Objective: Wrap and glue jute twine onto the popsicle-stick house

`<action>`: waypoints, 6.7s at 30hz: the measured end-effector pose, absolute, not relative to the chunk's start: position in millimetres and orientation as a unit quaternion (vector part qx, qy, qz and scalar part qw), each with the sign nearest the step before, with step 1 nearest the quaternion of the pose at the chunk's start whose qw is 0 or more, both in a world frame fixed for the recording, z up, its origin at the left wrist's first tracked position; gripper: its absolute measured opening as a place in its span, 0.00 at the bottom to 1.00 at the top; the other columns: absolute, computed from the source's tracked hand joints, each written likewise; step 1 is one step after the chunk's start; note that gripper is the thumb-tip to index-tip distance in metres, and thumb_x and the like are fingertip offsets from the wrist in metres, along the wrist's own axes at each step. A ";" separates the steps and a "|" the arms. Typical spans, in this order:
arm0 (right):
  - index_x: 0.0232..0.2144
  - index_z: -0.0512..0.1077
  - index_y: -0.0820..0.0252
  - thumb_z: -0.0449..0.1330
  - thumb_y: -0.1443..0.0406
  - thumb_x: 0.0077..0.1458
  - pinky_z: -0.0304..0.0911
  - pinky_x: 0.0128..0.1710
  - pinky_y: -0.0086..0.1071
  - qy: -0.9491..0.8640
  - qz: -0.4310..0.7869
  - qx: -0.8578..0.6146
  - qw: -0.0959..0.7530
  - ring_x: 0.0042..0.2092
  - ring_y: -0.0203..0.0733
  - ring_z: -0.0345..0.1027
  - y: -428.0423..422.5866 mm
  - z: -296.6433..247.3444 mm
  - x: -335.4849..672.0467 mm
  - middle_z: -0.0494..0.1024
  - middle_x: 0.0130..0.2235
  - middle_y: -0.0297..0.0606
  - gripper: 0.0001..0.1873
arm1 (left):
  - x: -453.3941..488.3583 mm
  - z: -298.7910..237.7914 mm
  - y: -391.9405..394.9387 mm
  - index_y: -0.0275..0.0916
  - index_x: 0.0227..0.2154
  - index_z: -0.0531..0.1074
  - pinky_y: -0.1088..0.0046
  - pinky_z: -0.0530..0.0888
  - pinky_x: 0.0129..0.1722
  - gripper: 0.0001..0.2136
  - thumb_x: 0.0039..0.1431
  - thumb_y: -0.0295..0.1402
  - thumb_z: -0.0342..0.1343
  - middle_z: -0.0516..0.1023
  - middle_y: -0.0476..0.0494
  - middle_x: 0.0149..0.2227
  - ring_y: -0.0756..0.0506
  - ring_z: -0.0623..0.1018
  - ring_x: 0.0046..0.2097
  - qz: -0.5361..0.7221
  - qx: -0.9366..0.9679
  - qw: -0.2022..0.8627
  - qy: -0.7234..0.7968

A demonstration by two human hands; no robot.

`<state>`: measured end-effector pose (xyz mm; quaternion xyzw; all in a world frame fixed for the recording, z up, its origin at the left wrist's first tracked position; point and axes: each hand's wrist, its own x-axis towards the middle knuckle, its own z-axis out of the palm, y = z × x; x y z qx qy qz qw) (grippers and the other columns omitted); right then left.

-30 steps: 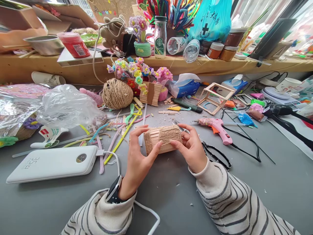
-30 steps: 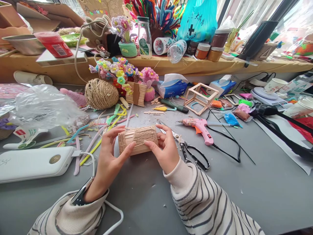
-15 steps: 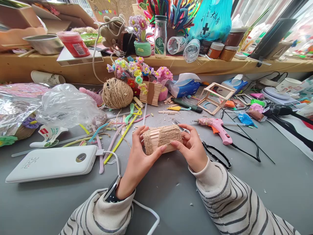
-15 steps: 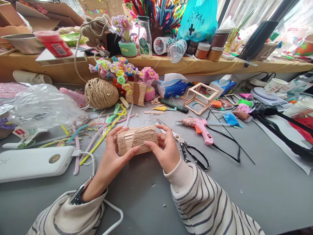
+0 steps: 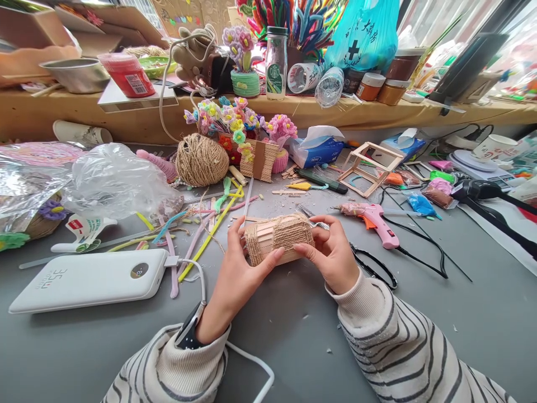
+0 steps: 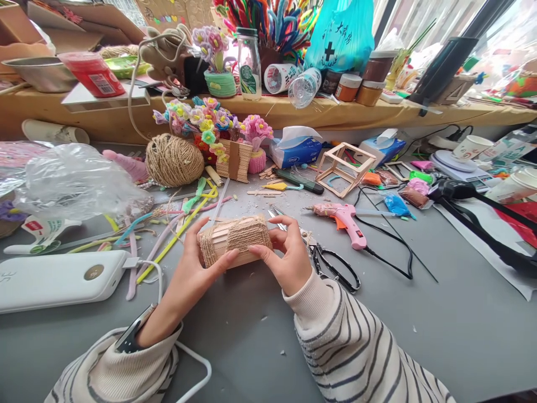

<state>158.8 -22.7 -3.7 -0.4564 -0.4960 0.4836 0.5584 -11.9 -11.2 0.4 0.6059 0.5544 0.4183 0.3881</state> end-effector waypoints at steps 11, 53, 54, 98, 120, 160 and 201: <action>0.30 0.68 0.57 0.64 0.58 0.45 0.67 0.38 0.35 -0.604 0.372 -0.484 0.512 0.35 0.41 0.72 -20.1 -1.0 168.8 0.77 0.31 0.36 0.12 | -11.3 -1.5 -14.5 0.43 0.54 0.50 0.62 0.71 0.50 0.38 0.41 0.36 0.65 0.64 0.37 0.51 0.41 0.70 0.53 0.514 0.630 0.321 0.485; 0.28 0.73 0.61 0.64 0.53 0.42 0.64 0.41 0.38 -0.547 0.499 -0.517 0.429 0.38 0.45 0.69 -15.5 0.8 172.8 0.78 0.34 0.40 0.17 | -13.9 -2.0 -12.5 0.39 0.53 0.51 0.53 0.68 0.52 0.32 0.49 0.46 0.57 0.64 0.33 0.53 0.38 0.70 0.53 0.398 0.655 0.327 0.552; 0.28 0.74 0.61 0.64 0.53 0.41 0.64 0.41 0.38 -0.537 0.510 -0.518 0.428 0.38 0.44 0.69 -15.2 1.1 172.9 0.78 0.34 0.40 0.17 | -14.2 -2.0 -12.5 0.39 0.53 0.53 0.52 0.67 0.53 0.31 0.50 0.45 0.57 0.64 0.33 0.54 0.37 0.68 0.55 0.403 0.667 0.301 0.550; 0.27 0.72 0.60 0.67 0.56 0.38 0.64 0.35 0.33 -0.475 0.555 -0.496 0.469 0.32 0.38 0.68 -13.2 8.7 171.6 0.77 0.30 0.35 0.15 | -14.6 9.0 -17.4 0.39 0.35 0.67 0.65 0.74 0.45 0.09 0.50 0.27 0.60 0.73 0.41 0.44 0.45 0.74 0.46 0.468 0.797 0.008 0.382; 0.20 0.66 0.58 0.56 0.45 0.47 0.55 0.27 0.29 -0.529 0.472 -0.533 0.463 0.29 0.36 0.57 -10.5 -0.5 175.5 0.63 0.22 0.32 0.23 | -26.5 6.8 -10.9 0.40 0.31 0.66 0.59 0.70 0.52 0.04 0.57 0.25 0.52 0.72 0.41 0.48 0.44 0.70 0.54 0.481 0.792 0.163 0.340; 0.23 0.75 0.55 0.63 0.62 0.48 0.63 0.45 0.42 -0.768 0.036 -0.457 0.448 0.50 0.49 0.57 -18.2 6.6 186.2 0.66 0.50 0.41 0.05 | -42.8 4.7 -1.1 0.42 0.25 0.71 0.48 0.63 0.56 0.09 0.55 0.39 0.53 0.65 0.34 0.56 0.38 0.58 0.63 0.342 0.784 0.335 0.396; 0.36 0.70 0.64 0.55 0.54 0.44 0.58 0.30 0.36 -0.461 -0.034 -0.871 0.168 0.32 0.50 0.67 4.1 -1.6 280.5 0.74 0.32 0.46 0.21 | -37.2 15.8 -4.2 0.41 0.24 0.70 0.56 0.46 0.63 0.10 0.51 0.43 0.57 0.51 0.46 0.64 0.39 0.45 0.66 0.317 0.695 0.479 0.432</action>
